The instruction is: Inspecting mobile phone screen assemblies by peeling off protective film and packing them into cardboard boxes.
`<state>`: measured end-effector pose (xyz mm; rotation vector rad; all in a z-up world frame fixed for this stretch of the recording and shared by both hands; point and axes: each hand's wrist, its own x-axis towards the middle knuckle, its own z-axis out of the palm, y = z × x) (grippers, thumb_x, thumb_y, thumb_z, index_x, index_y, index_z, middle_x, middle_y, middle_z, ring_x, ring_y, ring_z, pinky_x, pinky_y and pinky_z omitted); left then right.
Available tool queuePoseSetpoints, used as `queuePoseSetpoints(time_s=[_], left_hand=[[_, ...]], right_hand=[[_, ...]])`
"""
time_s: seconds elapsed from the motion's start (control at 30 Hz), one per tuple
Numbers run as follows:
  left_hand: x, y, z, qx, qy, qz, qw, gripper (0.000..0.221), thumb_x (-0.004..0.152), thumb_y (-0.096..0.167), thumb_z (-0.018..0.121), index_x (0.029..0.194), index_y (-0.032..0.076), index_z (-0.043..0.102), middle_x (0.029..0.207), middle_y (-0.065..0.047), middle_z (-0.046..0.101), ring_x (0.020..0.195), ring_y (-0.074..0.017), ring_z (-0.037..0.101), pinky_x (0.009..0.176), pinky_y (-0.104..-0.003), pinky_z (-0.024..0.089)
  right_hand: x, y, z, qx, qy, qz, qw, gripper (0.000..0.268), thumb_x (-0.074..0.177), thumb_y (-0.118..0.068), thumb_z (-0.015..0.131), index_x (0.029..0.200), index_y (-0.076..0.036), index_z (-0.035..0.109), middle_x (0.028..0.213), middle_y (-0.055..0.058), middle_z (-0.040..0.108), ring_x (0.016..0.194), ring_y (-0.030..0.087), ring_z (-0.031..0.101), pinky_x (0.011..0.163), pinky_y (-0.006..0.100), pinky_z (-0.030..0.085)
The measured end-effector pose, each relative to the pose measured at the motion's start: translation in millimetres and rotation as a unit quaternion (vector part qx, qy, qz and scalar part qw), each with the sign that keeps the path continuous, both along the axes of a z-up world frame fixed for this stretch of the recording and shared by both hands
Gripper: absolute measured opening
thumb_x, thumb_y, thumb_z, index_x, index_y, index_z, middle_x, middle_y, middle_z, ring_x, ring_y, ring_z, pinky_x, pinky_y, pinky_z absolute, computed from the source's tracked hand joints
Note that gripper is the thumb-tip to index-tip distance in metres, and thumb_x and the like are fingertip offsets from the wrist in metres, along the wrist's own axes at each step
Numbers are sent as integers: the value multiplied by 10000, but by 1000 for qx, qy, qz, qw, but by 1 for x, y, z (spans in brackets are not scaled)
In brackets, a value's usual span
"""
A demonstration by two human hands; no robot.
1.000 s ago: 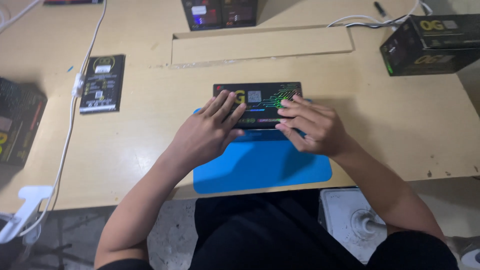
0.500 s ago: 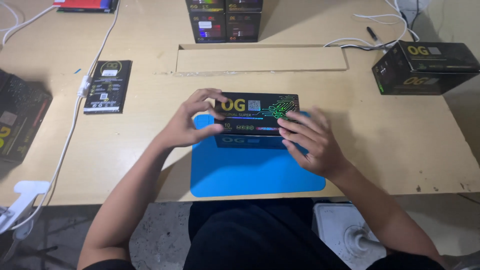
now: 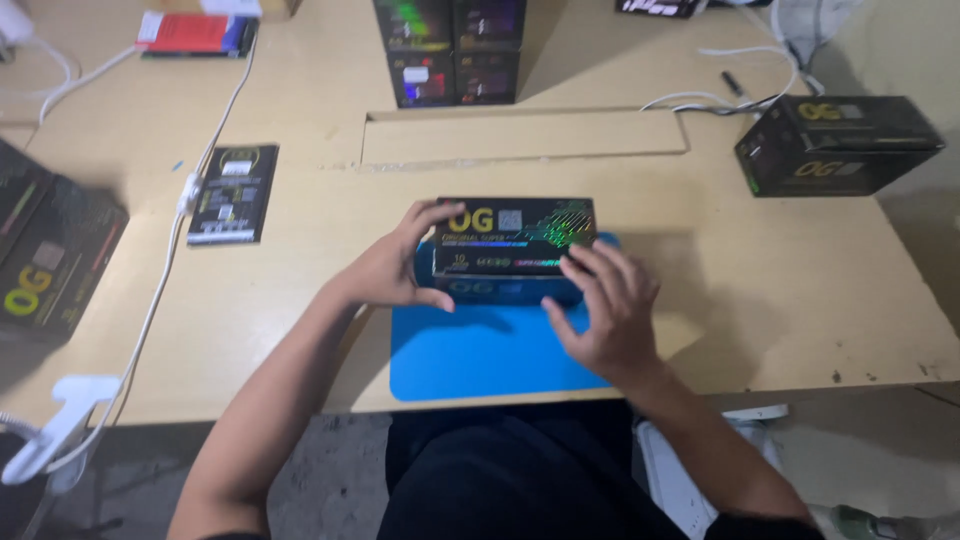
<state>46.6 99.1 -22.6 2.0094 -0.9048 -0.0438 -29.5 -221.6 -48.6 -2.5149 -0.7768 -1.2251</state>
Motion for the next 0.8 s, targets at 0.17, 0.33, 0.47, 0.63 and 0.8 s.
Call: queuePoseSetpoints(time_s=[0.17,0.33,0.47,0.63,0.8], left_hand=[[-8,-14,-11,30,-71,100,992,1126,499,472,1019,1486,220,539,1304,-162,589,1166,-424,665,939,-572,593],[-33,-57,-5,39,-235,190,952,1062,425,633,929,1392,301,640,1141,-122,595,900,-347,734,728,-506,660],[-41,-99,9,52,-220,197,954,1099,430,685,907,1425,335,598,1223,-101,565,978,-334,727,717,-509,647],[-44,-146,31,54,-153,162,973,1032,523,603,892,1434,255,556,1241,-180,531,1016,-395,715,726,-531,659],[-38,-190,29,55,-117,118,985,1059,564,598,873,1488,255,485,1286,-194,510,1102,-445,682,755,-569,641]], right_hand=[[-26,16,-15,-20,27,-68,997,759,836,-412,774,1461,-52,537,1555,162,489,1456,383,408,1156,547,218],[-42,28,-42,-41,-1,0,999,894,830,-531,770,1573,-183,414,1605,199,419,1478,477,367,1190,691,123],[-25,16,-34,-12,-45,-9,999,972,883,-538,726,1644,-240,200,1562,233,444,1425,553,400,1158,744,179],[-20,-24,-15,-6,-105,-51,993,705,867,-352,758,1440,-44,484,1427,232,536,1310,502,544,1146,699,314],[-29,-68,-15,-27,-81,-85,993,865,786,-284,821,1505,-4,429,1469,253,492,1352,506,499,1164,689,296]])
